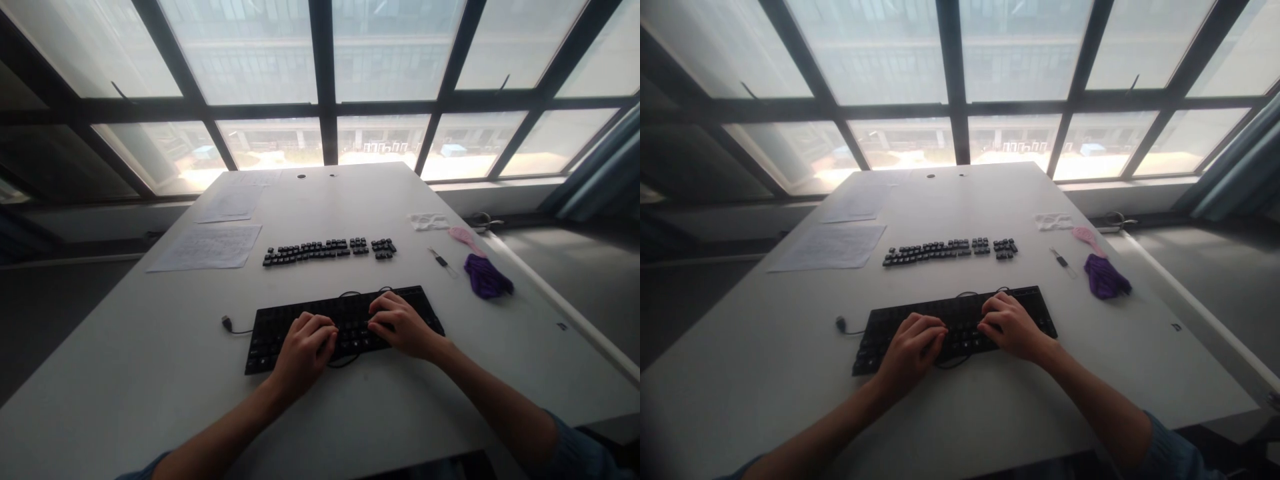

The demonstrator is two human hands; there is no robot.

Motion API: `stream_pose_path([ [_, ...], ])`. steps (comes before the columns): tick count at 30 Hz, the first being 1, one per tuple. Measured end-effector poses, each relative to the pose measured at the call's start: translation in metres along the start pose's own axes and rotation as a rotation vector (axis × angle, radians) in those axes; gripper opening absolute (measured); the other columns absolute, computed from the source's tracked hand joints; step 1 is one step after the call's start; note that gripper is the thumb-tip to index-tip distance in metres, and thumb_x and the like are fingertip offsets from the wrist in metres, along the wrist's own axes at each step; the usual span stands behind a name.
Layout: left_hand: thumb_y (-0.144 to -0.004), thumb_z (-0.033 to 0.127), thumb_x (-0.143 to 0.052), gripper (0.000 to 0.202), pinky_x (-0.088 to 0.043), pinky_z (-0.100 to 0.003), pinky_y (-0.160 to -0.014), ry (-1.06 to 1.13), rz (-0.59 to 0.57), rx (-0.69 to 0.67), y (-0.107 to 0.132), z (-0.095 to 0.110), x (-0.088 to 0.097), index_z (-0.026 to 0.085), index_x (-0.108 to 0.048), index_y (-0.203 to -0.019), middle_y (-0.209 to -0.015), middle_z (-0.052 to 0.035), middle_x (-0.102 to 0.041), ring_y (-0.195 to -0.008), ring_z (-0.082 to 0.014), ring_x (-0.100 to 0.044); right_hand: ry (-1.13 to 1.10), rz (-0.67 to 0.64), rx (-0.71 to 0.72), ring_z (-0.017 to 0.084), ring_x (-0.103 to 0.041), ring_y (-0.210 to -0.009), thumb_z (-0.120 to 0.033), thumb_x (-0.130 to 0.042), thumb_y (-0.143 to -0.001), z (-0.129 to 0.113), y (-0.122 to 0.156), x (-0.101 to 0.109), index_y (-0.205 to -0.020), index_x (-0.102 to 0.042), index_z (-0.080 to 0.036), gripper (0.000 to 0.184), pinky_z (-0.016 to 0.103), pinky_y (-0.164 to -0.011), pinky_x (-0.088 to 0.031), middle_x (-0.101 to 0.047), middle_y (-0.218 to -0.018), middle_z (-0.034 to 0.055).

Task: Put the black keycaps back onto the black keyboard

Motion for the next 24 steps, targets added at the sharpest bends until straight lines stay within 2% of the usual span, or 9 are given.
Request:
stream_pose_path([
  [3, -0.095, 0.025, -0.060, 0.016, -0.050, -0.037, -0.085, 0.015, -0.022, 0.014, -0.019, -0.001, 0.012, 0.021, -0.072, -0.104, -0.101, -0.0060, -0.071, -0.093, -0.0211, -0.058, -0.015, 0.109, -0.076, 0.021, -0.060, -0.097, -0.020, -0.066, -0.092, 0.017, -0.004, 0.015, -0.095, -0.072, -0.021, 0.007, 0.037, -0.090, -0.049, -0.071, -0.098, 0.0051],
  [5, -0.093, 0.028, -0.063, 0.017, -0.050, -0.037, -0.085, 0.017, -0.040, 0.021, -0.045, -0.003, 0.015, 0.022, -0.073, -0.106, -0.099, -0.0050, -0.073, -0.093, -0.0215, -0.059, 0.040, 0.181, -0.154, 0.023, -0.061, -0.097, -0.018, -0.066, -0.091, 0.040, -0.011, 0.031, -0.099, -0.071, -0.021, 0.011, 0.037, -0.089, -0.049, -0.072, -0.098, 0.0055],
  [7, -0.092, 0.030, -0.066, 0.019, -0.050, -0.036, -0.084, 0.007, -0.055, 0.012, -0.081, -0.005, 0.010, 0.023, -0.075, -0.106, -0.098, -0.0045, -0.075, -0.094, -0.0224, -0.060, 0.135, 0.242, -0.216, 0.024, -0.062, -0.098, -0.018, -0.067, -0.089, 0.069, -0.024, 0.047, -0.097, -0.072, -0.020, 0.009, 0.038, -0.091, -0.048, -0.072, -0.097, 0.0063],
  [10, -0.090, 0.032, -0.067, 0.017, -0.050, -0.036, -0.084, -0.044, -0.055, 0.011, -0.143, -0.010, -0.016, 0.023, -0.078, -0.101, -0.097, -0.0055, -0.076, -0.093, -0.0235, -0.062, 0.283, 0.200, -0.286, 0.024, -0.064, -0.095, -0.018, -0.069, -0.087, 0.112, -0.050, 0.061, -0.096, -0.073, -0.018, 0.009, 0.037, -0.089, -0.048, -0.073, -0.095, 0.0075],
  [12, -0.090, 0.030, -0.068, 0.018, -0.047, -0.037, -0.093, -0.106, -0.104, 0.019, -0.179, -0.013, -0.042, 0.023, -0.078, -0.103, -0.100, -0.0067, -0.076, -0.098, -0.0238, -0.063, 0.336, 0.138, -0.280, 0.023, -0.064, -0.096, -0.016, -0.068, -0.088, 0.133, -0.066, 0.062, -0.097, -0.074, -0.018, 0.010, 0.035, -0.089, -0.048, -0.073, -0.099, 0.0079],
  [14, -0.089, 0.027, -0.068, 0.021, -0.048, -0.035, -0.092, -0.161, -0.159, 0.040, -0.206, -0.016, -0.068, 0.022, -0.077, -0.107, -0.102, -0.0081, -0.076, -0.101, -0.0242, -0.064, 0.354, 0.095, -0.262, 0.022, -0.065, -0.097, -0.014, -0.068, -0.088, 0.146, -0.078, 0.057, -0.097, -0.074, -0.018, 0.012, 0.032, -0.088, -0.047, -0.073, -0.100, 0.0079],
  [18, -0.088, 0.021, -0.067, 0.016, -0.048, -0.036, -0.087, -0.210, -0.212, 0.042, -0.230, -0.022, -0.102, 0.021, -0.080, -0.097, -0.094, -0.0103, -0.075, -0.099, -0.0264, -0.064, 0.378, 0.016, -0.212, 0.022, -0.063, -0.098, -0.013, -0.065, -0.089, 0.154, -0.090, 0.046, -0.095, -0.076, -0.020, 0.014, 0.028, -0.084, -0.046, -0.073, -0.101, 0.0074],
  [24, -0.089, 0.016, -0.059, 0.021, -0.043, -0.042, -0.093, -0.254, -0.239, 0.057, -0.235, -0.025, -0.121, 0.019, -0.080, -0.084, -0.085, -0.0125, -0.073, -0.102, -0.0286, -0.060, 0.387, -0.053, -0.157, 0.023, -0.060, -0.095, -0.018, -0.059, -0.094, 0.156, -0.095, 0.041, -0.087, -0.076, -0.020, 0.018, 0.028, -0.078, -0.044, -0.073, -0.095, 0.0088],
])
Point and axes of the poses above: each hand's wrist, its own y-axis away from the middle knuckle, its own x-axis out of the back of the hand, z = x × y, the point moved 2 cm from there along -y, towards the middle knuckle
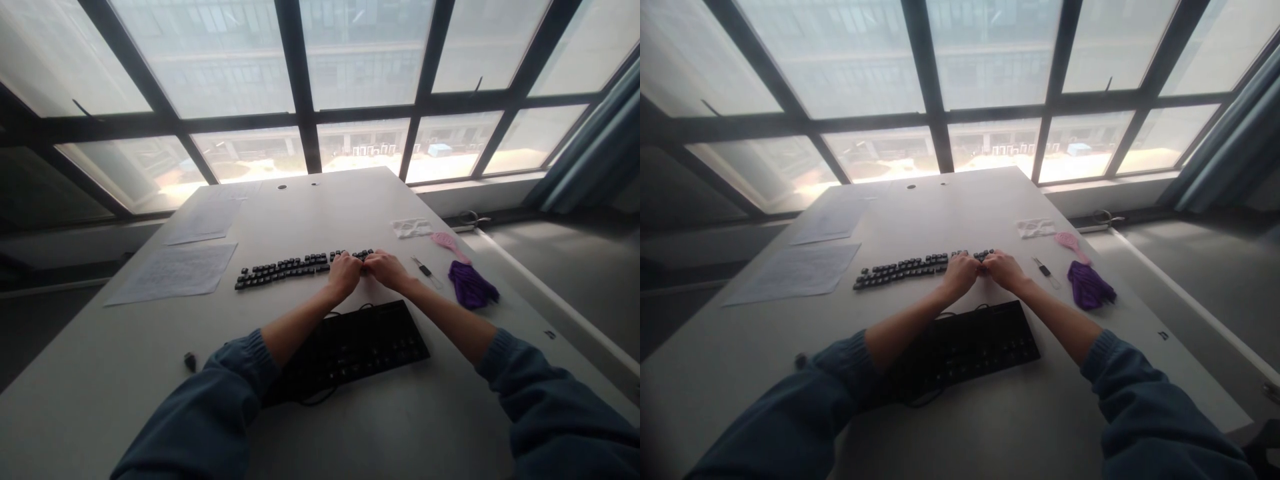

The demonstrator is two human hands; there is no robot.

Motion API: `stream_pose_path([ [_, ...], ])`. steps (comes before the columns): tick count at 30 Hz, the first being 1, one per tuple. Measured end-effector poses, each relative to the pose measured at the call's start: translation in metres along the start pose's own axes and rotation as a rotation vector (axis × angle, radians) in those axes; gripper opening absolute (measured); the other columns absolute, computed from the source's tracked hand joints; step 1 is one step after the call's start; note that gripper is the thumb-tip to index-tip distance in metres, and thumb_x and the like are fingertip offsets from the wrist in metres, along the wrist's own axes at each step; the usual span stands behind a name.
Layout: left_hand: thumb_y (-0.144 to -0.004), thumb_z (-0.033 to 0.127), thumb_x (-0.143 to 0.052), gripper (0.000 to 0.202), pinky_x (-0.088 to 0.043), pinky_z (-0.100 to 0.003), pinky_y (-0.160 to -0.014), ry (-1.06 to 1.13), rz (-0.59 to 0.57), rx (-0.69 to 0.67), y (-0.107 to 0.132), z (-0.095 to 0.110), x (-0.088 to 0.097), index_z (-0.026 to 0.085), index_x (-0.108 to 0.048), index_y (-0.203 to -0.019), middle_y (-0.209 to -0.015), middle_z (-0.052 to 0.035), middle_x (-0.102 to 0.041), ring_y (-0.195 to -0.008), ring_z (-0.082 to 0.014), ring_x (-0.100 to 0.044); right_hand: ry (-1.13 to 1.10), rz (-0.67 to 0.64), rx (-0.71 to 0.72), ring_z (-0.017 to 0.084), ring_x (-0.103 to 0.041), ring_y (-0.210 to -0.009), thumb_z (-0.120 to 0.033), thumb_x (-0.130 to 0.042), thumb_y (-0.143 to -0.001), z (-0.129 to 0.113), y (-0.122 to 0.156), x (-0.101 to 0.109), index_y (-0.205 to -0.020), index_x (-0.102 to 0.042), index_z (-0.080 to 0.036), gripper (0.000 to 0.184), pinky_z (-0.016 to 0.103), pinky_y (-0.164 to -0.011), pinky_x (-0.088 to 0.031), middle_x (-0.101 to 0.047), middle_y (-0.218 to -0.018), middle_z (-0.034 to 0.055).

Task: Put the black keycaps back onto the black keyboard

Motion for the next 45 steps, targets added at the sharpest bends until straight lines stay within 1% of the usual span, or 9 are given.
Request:
stream_pose_path([
  [6, -0.089, 0.016, -0.059, 0.022, -0.044, -0.040, -0.092, 0.024, 0.005, 0.036, -0.001, -0.001, -0.002, 0.022, -0.081, -0.091, -0.086, -0.0105, -0.074, -0.102, -0.0274, -0.060, -0.062, 0.029, -0.002, 0.021, -0.062, -0.086, -0.013, -0.058, -0.092, 0.005, -0.003, -0.007, -0.081, -0.075, -0.017, 0.021, 0.027, -0.077, -0.044, -0.072, -0.088, 0.0092],
  [11, -0.085, 0.024, -0.069, 0.014, -0.046, -0.037, -0.090, 0.063, 0.025, 0.053, 0.022, 0.006, 0.014, 0.024, -0.081, -0.093, -0.087, -0.0074, -0.076, -0.099, -0.0260, -0.062, -0.176, 0.110, -0.004, 0.019, -0.063, -0.086, -0.006, -0.063, -0.086, 0.006, 0.009, -0.002, -0.079, -0.075, -0.016, 0.017, 0.027, -0.081, -0.046, -0.072, -0.086, 0.0074],
  [14, -0.082, 0.028, -0.075, 0.012, -0.048, -0.035, -0.085, 0.172, 0.026, 0.029, 0.051, 0.022, 0.025, 0.026, -0.080, -0.092, -0.084, -0.0040, -0.076, -0.092, -0.0239, -0.063, -0.246, 0.152, 0.008, 0.017, -0.064, -0.084, -0.009, -0.065, -0.087, 0.003, 0.036, 0.015, -0.082, -0.075, -0.016, 0.013, 0.027, -0.081, -0.048, -0.072, -0.086, 0.0058],
  [17, -0.078, 0.027, -0.078, 0.008, -0.048, -0.033, -0.080, 0.352, -0.009, -0.008, 0.084, 0.042, 0.030, 0.027, -0.080, -0.086, -0.082, -0.0010, -0.076, -0.085, -0.0218, -0.063, -0.402, 0.178, 0.026, 0.016, -0.064, -0.078, -0.015, -0.067, -0.088, -0.005, 0.079, 0.033, -0.089, -0.074, -0.017, 0.008, 0.028, -0.074, -0.051, -0.072, -0.091, 0.0057],
  [21, -0.077, 0.026, -0.080, 0.008, -0.048, -0.033, -0.081, 0.488, -0.044, -0.052, 0.113, 0.064, 0.021, 0.026, -0.080, -0.085, -0.087, 0.0007, -0.078, -0.083, -0.0197, -0.064, -0.575, 0.121, 0.057, 0.018, -0.065, -0.082, -0.016, -0.065, -0.089, -0.019, 0.137, 0.042, -0.091, -0.073, -0.019, 0.009, 0.031, -0.076, -0.053, -0.071, -0.094, 0.0069],
  [24, -0.078, 0.022, -0.079, 0.005, -0.046, -0.034, -0.086, 0.513, -0.039, -0.101, 0.118, 0.073, 0.009, 0.025, -0.080, -0.081, -0.091, 0.0012, -0.078, -0.080, -0.0179, -0.065, -0.569, 0.076, 0.087, 0.019, -0.064, -0.087, -0.016, -0.065, -0.090, -0.028, 0.160, 0.038, -0.090, -0.074, -0.020, 0.009, 0.032, -0.080, -0.052, -0.071, -0.094, 0.0068],
  [29, -0.080, 0.019, -0.077, 0.006, -0.047, -0.034, -0.085, 0.496, -0.004, -0.135, 0.118, 0.078, -0.003, 0.024, -0.080, -0.082, -0.093, -0.0001, -0.078, -0.084, -0.0194, -0.064, -0.527, 0.051, 0.160, 0.019, -0.063, -0.088, -0.017, -0.060, -0.094, -0.035, 0.160, 0.034, -0.088, -0.075, -0.020, 0.016, 0.032, -0.080, -0.051, -0.071, -0.093, 0.0073],
  [36, -0.082, 0.016, -0.073, 0.011, -0.047, -0.034, -0.084, 0.437, 0.040, -0.157, 0.123, 0.083, -0.005, 0.024, -0.080, -0.083, -0.093, -0.0001, -0.078, -0.087, -0.0207, -0.061, -0.494, 0.006, 0.225, 0.018, -0.062, -0.086, -0.018, -0.054, -0.098, -0.041, 0.153, 0.039, -0.086, -0.074, -0.019, 0.023, 0.031, -0.077, -0.051, -0.070, -0.089, 0.0072],
  [45, -0.082, 0.018, -0.072, 0.011, -0.047, -0.037, -0.084, 0.412, 0.088, -0.103, 0.127, 0.086, -0.008, 0.025, -0.080, -0.081, -0.093, -0.0013, -0.078, -0.087, -0.0224, -0.061, -0.473, 0.005, 0.254, 0.018, -0.062, -0.086, -0.016, -0.052, -0.098, -0.039, 0.154, 0.037, -0.083, -0.073, -0.018, 0.026, 0.030, -0.075, -0.051, -0.070, -0.091, 0.0070],
])
Point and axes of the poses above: each hand's wrist, its own y-axis away from the middle knuckle, its own x-axis out of the back of the hand, z = x × y, the point moved 2 cm from there along -y, towards the middle knuckle
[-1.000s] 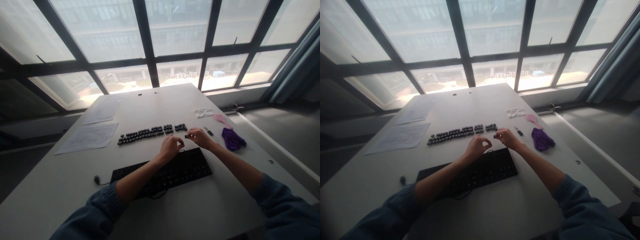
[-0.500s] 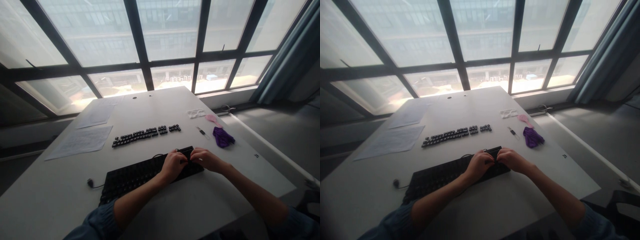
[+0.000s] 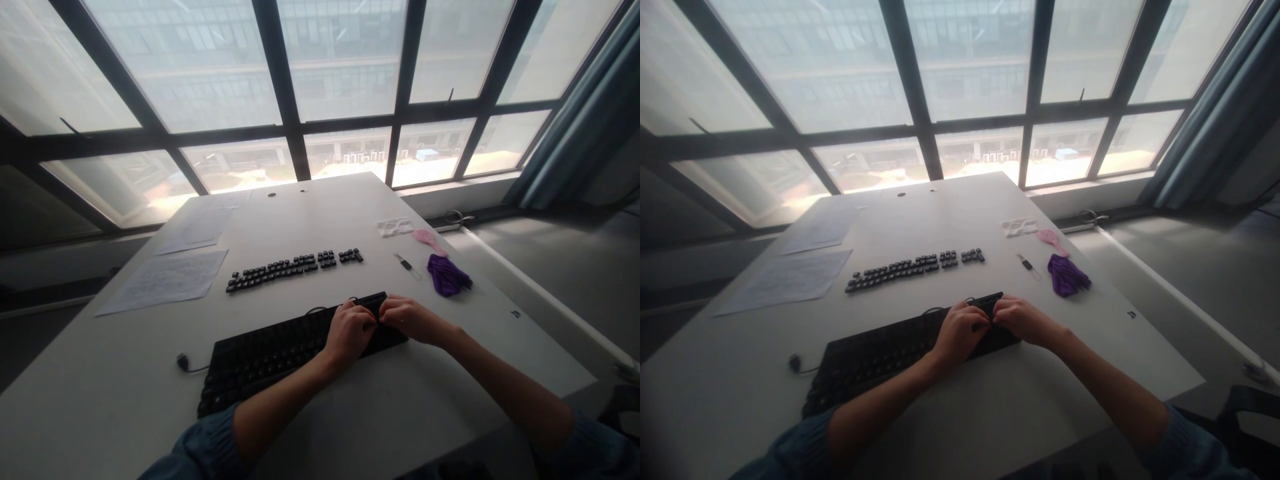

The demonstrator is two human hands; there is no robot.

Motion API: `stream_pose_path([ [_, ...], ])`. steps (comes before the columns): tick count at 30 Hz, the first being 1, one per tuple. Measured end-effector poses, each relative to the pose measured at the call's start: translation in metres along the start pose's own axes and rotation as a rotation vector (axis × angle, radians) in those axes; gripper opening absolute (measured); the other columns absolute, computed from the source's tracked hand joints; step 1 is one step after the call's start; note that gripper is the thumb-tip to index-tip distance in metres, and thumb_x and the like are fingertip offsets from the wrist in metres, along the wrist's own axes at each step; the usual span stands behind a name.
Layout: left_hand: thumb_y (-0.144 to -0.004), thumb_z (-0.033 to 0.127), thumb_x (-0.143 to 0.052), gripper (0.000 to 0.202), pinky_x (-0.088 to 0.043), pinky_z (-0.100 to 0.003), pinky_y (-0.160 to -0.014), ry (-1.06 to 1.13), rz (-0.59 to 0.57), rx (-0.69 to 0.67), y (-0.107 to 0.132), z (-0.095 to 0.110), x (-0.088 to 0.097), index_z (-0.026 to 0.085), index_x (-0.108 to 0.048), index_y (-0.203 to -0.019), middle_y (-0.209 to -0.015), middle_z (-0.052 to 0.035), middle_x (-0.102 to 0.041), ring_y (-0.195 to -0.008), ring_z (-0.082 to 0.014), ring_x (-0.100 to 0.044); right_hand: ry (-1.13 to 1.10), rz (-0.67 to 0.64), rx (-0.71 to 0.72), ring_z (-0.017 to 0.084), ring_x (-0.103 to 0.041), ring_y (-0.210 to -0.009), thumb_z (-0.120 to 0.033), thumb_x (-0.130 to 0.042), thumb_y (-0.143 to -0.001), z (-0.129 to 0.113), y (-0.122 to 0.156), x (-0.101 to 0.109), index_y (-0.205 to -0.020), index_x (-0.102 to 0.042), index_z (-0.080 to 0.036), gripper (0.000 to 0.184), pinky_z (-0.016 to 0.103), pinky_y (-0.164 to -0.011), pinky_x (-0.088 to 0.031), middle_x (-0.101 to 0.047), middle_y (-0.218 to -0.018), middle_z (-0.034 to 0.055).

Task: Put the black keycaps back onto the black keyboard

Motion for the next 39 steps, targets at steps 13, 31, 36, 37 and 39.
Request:
stream_pose_path([
  [13, -0.084, 0.018, -0.070, 0.012, -0.046, -0.038, -0.082, -0.024, -0.013, -0.009, -0.001, 0.005, 0.001, 0.025, -0.080, -0.081, -0.091, -0.0027, -0.078, -0.086, -0.0226, -0.060, 0.014, -0.041, 0.030, 0.015, -0.059, -0.081, -0.010, -0.052, -0.096, 0.003, -0.005, -0.002, -0.077, -0.070, -0.017, 0.027, 0.028, -0.073, -0.049, -0.068, -0.088, 0.0052],
  [31, -0.093, 0.031, -0.065, 0.014, -0.043, -0.041, -0.085, -0.207, -0.113, -0.151, 0.009, 0.004, 0.005, 0.026, -0.078, -0.090, -0.103, -0.0049, -0.072, -0.099, -0.0252, -0.052, 0.018, -0.066, 0.036, 0.016, -0.057, -0.081, -0.013, -0.053, -0.097, 0.002, -0.005, -0.002, -0.071, -0.066, -0.017, 0.029, 0.028, -0.073, -0.048, -0.066, -0.089, 0.0043],
  [36, -0.093, 0.030, -0.064, 0.014, -0.043, -0.042, -0.085, -0.234, -0.116, -0.144, 0.011, 0.007, 0.006, 0.026, -0.078, -0.092, -0.105, -0.0053, -0.070, -0.103, -0.0261, -0.050, 0.019, -0.113, -0.008, 0.016, -0.056, -0.081, -0.015, -0.050, -0.099, 0.001, -0.007, 0.001, -0.072, -0.065, -0.017, 0.031, 0.028, -0.074, -0.046, -0.064, -0.089, 0.0038],
  [37, -0.093, 0.030, -0.064, 0.014, -0.043, -0.042, -0.085, -0.235, -0.116, -0.136, 0.011, 0.007, 0.007, 0.026, -0.078, -0.091, -0.104, -0.0054, -0.070, -0.102, -0.0261, -0.050, 0.023, -0.127, -0.009, 0.016, -0.055, -0.082, -0.015, -0.049, -0.099, 0.001, -0.007, 0.002, -0.072, -0.064, -0.016, 0.031, 0.028, -0.074, -0.046, -0.064, -0.090, 0.0041],
  [39, -0.093, 0.030, -0.064, 0.016, -0.043, -0.042, -0.086, -0.222, -0.115, -0.116, 0.010, 0.008, 0.008, 0.025, -0.078, -0.087, -0.102, -0.0053, -0.070, -0.101, -0.0257, -0.050, 0.037, -0.155, -0.012, 0.017, -0.055, -0.083, -0.017, -0.049, -0.099, 0.001, -0.008, 0.002, -0.072, -0.064, -0.016, 0.031, 0.029, -0.075, -0.046, -0.064, -0.091, 0.0049],
])
Point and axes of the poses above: each hand's wrist, its own y-axis away from the middle knuckle, its own x-axis out of the back of the hand, z = x × y, the point moved 2 cm from there along -y, towards the middle knuckle
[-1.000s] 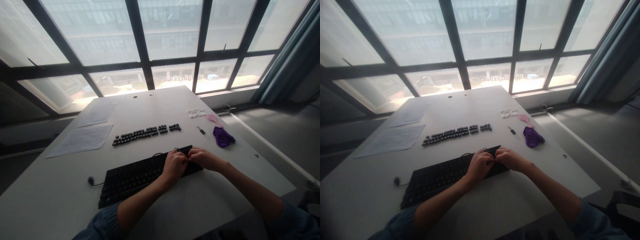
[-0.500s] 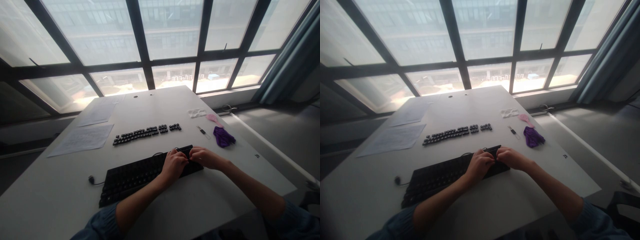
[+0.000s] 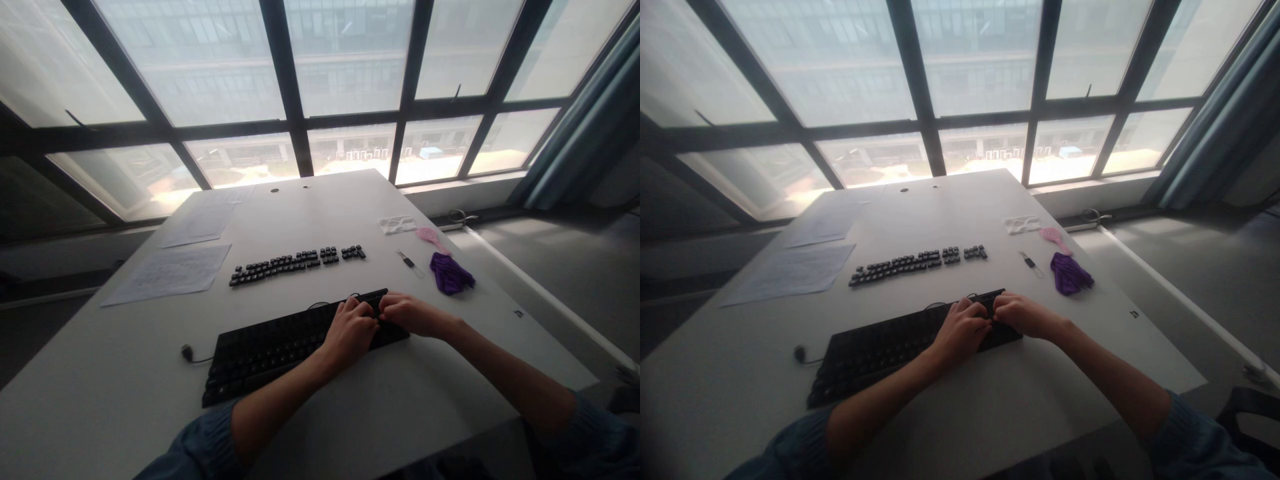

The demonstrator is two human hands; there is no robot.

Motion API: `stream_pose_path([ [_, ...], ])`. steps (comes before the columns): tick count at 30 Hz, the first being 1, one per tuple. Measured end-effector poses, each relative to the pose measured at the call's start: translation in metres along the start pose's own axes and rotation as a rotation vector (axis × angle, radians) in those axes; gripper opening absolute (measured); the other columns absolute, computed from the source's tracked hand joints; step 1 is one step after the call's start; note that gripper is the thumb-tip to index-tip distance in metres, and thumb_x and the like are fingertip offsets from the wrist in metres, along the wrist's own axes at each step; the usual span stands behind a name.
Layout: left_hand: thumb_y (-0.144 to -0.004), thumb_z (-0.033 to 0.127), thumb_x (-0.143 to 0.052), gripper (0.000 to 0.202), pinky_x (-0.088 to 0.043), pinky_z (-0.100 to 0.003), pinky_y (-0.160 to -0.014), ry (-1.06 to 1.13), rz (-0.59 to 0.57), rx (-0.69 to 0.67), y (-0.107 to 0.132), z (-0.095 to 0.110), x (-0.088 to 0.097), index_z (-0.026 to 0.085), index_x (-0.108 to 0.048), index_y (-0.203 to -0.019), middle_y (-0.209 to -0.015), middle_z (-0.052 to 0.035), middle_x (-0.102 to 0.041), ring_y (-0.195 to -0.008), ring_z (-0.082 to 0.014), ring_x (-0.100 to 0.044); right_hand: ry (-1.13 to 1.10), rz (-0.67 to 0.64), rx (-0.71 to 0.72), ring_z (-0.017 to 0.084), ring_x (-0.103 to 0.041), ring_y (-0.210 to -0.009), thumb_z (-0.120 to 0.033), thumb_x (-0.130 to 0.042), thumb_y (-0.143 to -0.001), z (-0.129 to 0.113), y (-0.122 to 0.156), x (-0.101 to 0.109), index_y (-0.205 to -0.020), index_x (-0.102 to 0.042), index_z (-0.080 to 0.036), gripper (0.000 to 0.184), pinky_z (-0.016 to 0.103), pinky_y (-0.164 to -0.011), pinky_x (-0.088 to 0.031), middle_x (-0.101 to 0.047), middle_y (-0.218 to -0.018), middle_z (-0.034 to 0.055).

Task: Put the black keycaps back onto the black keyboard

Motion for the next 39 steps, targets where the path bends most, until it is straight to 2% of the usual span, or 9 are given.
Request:
stream_pose_path([
  [6, -0.088, 0.026, -0.069, 0.008, -0.043, -0.039, -0.088, 0.100, 0.040, 0.032, -0.009, 0.001, 0.000, 0.023, -0.076, -0.085, -0.097, -0.0040, -0.073, -0.096, -0.0236, -0.054, -0.021, -0.011, -0.022, 0.017, -0.057, -0.084, -0.013, -0.048, -0.098, 0.000, 0.001, 0.000, -0.076, -0.068, -0.017, 0.029, 0.028, -0.076, -0.047, -0.063, -0.092, 0.0054],
  [10, -0.084, 0.024, -0.074, 0.003, -0.044, -0.035, -0.083, 0.202, 0.043, 0.058, -0.021, 0.001, -0.002, 0.023, -0.076, -0.086, -0.086, -0.0017, -0.075, -0.086, -0.0215, -0.056, -0.093, -0.002, -0.068, 0.016, -0.059, -0.086, -0.012, -0.050, -0.096, 0.001, 0.006, 0.001, -0.083, -0.072, -0.018, 0.026, 0.028, -0.078, -0.048, -0.065, -0.096, 0.0052],
  [13, -0.085, 0.023, -0.073, 0.005, -0.044, -0.034, -0.081, 0.241, 0.059, 0.069, -0.025, -0.001, -0.002, 0.024, -0.078, -0.088, -0.084, -0.0002, -0.076, -0.082, -0.0206, -0.056, -0.143, 0.054, -0.106, 0.017, -0.062, -0.090, -0.012, -0.052, -0.095, 0.004, 0.013, 0.001, -0.093, -0.073, -0.020, 0.023, 0.029, -0.082, -0.050, -0.066, -0.102, 0.0059],
  [16, -0.082, 0.021, -0.075, 0.013, -0.044, -0.033, -0.080, 0.273, 0.075, 0.108, -0.025, -0.003, -0.003, 0.026, -0.079, -0.094, -0.085, 0.0002, -0.077, -0.083, -0.0211, -0.058, -0.177, 0.164, -0.157, 0.019, -0.064, -0.092, -0.010, -0.058, -0.090, 0.008, 0.019, -0.003, -0.102, -0.070, -0.021, 0.021, 0.031, -0.084, -0.051, -0.068, -0.101, 0.0056],
  [20, -0.079, 0.017, -0.075, 0.014, -0.045, -0.033, -0.080, 0.259, 0.065, 0.104, -0.023, -0.003, -0.004, 0.025, -0.080, -0.090, -0.085, -0.0006, -0.078, -0.084, -0.0215, -0.058, -0.222, 0.288, -0.193, 0.017, -0.064, -0.084, -0.011, -0.063, -0.085, 0.012, 0.023, -0.010, -0.092, -0.069, -0.020, 0.013, 0.030, -0.078, -0.053, -0.066, -0.100, 0.0059],
  [26, -0.077, 0.016, -0.073, 0.015, -0.045, -0.034, -0.083, 0.257, 0.091, 0.099, -0.023, -0.002, -0.006, 0.025, -0.080, -0.087, -0.090, -0.0007, -0.078, -0.086, -0.0221, -0.059, -0.196, 0.337, -0.156, 0.017, -0.065, -0.087, -0.007, -0.059, -0.086, 0.012, 0.024, -0.011, -0.089, -0.071, -0.020, 0.018, 0.029, -0.079, -0.052, -0.068, -0.098, 0.0059],
  [34, -0.081, 0.018, -0.072, 0.015, -0.043, -0.037, -0.085, 0.188, 0.062, 0.054, -0.024, -0.001, -0.009, 0.026, -0.081, -0.089, -0.091, -0.0009, -0.077, -0.088, -0.0218, -0.057, -0.113, 0.258, -0.102, 0.019, -0.065, -0.092, -0.009, -0.058, -0.092, 0.012, 0.025, -0.009, -0.090, -0.069, -0.019, 0.016, 0.031, -0.084, -0.051, -0.069, -0.102, 0.0071],
  [39, -0.083, 0.017, -0.070, 0.014, -0.042, -0.038, -0.086, 0.115, 0.006, -0.001, -0.026, 0.005, -0.006, 0.025, -0.080, -0.089, -0.092, -0.0025, -0.076, -0.092, -0.0228, -0.055, -0.046, 0.203, -0.069, 0.018, -0.063, -0.091, -0.008, -0.050, -0.096, 0.006, 0.022, -0.006, -0.088, -0.069, -0.018, 0.023, 0.030, -0.082, -0.051, -0.069, -0.100, 0.0079],
])
Point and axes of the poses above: each hand's wrist, its own y-axis away from the middle knuckle, its own x-axis out of the back of the hand, z = x × y, the point moved 2 cm from there along -y, towards the middle knuckle
